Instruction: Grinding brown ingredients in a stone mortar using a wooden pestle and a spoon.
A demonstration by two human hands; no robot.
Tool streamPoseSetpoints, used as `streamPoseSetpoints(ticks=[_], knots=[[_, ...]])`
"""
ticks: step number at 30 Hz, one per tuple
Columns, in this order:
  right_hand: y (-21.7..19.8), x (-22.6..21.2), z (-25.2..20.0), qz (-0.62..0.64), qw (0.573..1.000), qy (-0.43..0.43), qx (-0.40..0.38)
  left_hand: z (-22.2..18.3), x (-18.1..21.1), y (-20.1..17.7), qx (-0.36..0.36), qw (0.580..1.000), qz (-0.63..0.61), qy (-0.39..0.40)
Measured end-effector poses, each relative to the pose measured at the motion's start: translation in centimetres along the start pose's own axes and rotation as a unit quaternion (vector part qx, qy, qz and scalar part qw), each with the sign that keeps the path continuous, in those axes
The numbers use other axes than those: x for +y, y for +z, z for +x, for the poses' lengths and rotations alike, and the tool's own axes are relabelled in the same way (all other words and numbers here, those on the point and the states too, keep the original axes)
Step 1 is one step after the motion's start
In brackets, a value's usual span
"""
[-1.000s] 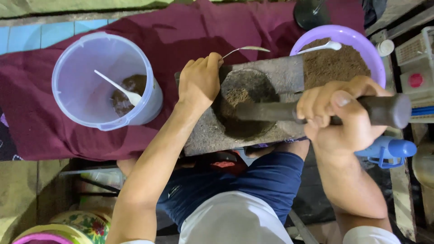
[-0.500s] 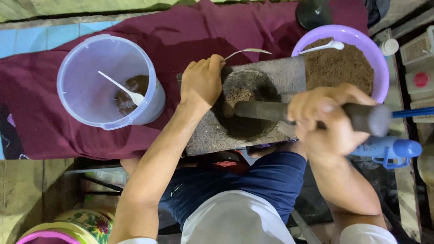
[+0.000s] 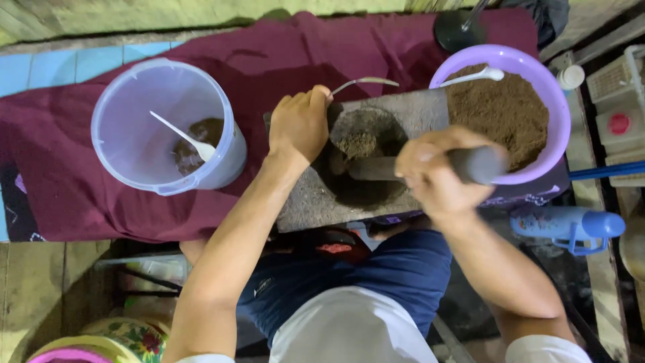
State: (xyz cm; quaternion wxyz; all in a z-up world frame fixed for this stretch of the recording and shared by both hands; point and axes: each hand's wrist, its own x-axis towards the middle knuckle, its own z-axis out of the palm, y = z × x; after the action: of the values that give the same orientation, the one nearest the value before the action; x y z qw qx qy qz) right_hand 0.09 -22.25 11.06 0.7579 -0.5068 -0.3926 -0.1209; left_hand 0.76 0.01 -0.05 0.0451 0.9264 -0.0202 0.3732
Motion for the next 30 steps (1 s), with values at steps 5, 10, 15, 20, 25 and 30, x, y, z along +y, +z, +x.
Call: streamPoseSetpoints(ticks=[5,10,15,20,25,30], knots=[[-1.1,-4.0,0.3,0.022,0.998,0.053,-0.009,0.6,-0.1,-0.2,-0.058,0.998,-0.033,-0.017],[-1.0,7.0,-4.0,0.092,0.995,0.009,0.030,0.1,0.1,-0.3,0.009,1.000,-0.011,-0.008],[-1.0,5.7,-2.0,0.058,0.998,0.020,0.021,0.3,0.3,-1.7,0.008,0.999,-0.036,0.005],[-2.2,-2.0,0.7,0.021,1.000,0.021,-0.006,-0.1,0.6,-0.6,0.001,1.000,-0.004,-0.001],[-2.1,0.3,-1.0,0.022,0.999,0.038,-0.009,0.0,0.2,-0.6,0.009,1.000,0.019,0.007],[-1.9,6.2,-2.8,0.057,0.998,0.025,0.013,-0.1,1.0,-2.4,0.002,0.999,-0.042,0.010]])
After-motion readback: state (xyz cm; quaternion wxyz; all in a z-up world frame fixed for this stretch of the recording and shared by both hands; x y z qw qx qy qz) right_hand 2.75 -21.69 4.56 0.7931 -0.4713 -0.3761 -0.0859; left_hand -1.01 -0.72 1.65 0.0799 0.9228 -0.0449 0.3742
